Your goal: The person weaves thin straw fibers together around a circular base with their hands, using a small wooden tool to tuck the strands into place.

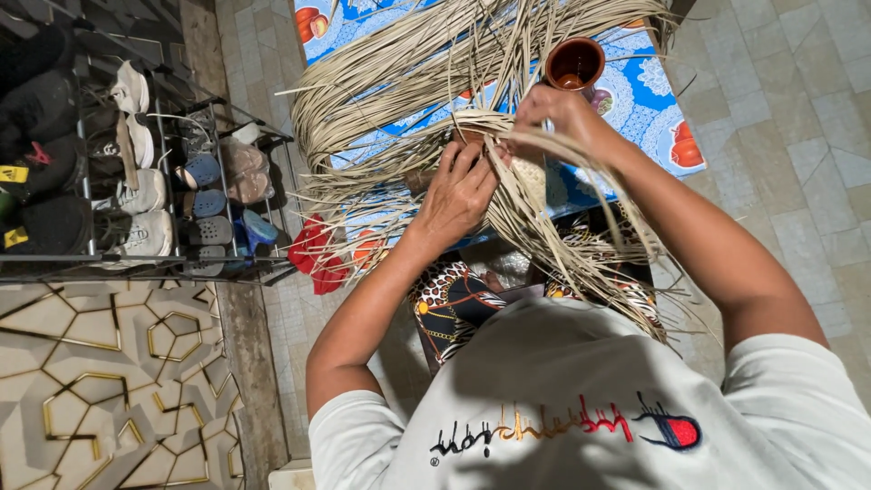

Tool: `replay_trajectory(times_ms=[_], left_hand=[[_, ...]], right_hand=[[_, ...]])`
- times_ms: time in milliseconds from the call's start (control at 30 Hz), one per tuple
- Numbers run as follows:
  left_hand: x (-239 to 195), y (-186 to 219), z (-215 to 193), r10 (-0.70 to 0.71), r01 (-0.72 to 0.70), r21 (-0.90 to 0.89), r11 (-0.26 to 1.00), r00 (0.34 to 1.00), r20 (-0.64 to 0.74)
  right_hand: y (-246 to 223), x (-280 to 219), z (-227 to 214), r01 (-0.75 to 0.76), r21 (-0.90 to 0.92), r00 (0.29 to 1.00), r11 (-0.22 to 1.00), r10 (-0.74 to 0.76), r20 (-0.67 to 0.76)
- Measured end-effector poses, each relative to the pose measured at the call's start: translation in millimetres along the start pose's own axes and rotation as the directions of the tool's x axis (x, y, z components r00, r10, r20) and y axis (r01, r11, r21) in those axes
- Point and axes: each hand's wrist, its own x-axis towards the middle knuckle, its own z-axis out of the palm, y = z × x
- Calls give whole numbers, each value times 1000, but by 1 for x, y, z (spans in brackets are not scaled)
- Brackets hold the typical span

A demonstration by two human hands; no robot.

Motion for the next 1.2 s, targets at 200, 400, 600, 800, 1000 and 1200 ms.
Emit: replay_trajectory(times_ms=[200,400,600,800,1000,1200], left_hand=[[13,3,-10,-65,65,-19,998,998,-13],[-7,1,16,-55,55,-8,998,998,7],[7,5,-10,-58,55,19,998,978,200],[16,-2,-17,-31,35,-19,999,978,206],[11,-2,-6,-95,104,-58,993,986,139],[12,7,-2,-146,159,-71,985,977,157]], right_hand=[[-25,-24,3,226,-362,970,904,-241,4],[-26,2,5,176,-322,974,930,-211,-78],[-71,30,2,-241,35,969,970,243,-37],[-109,17,-11,-364,87,920,927,373,-123],[-105,-12,-17,-248,-165,960,955,265,86],[-73,16,-23,62,-287,976,956,1,216]])
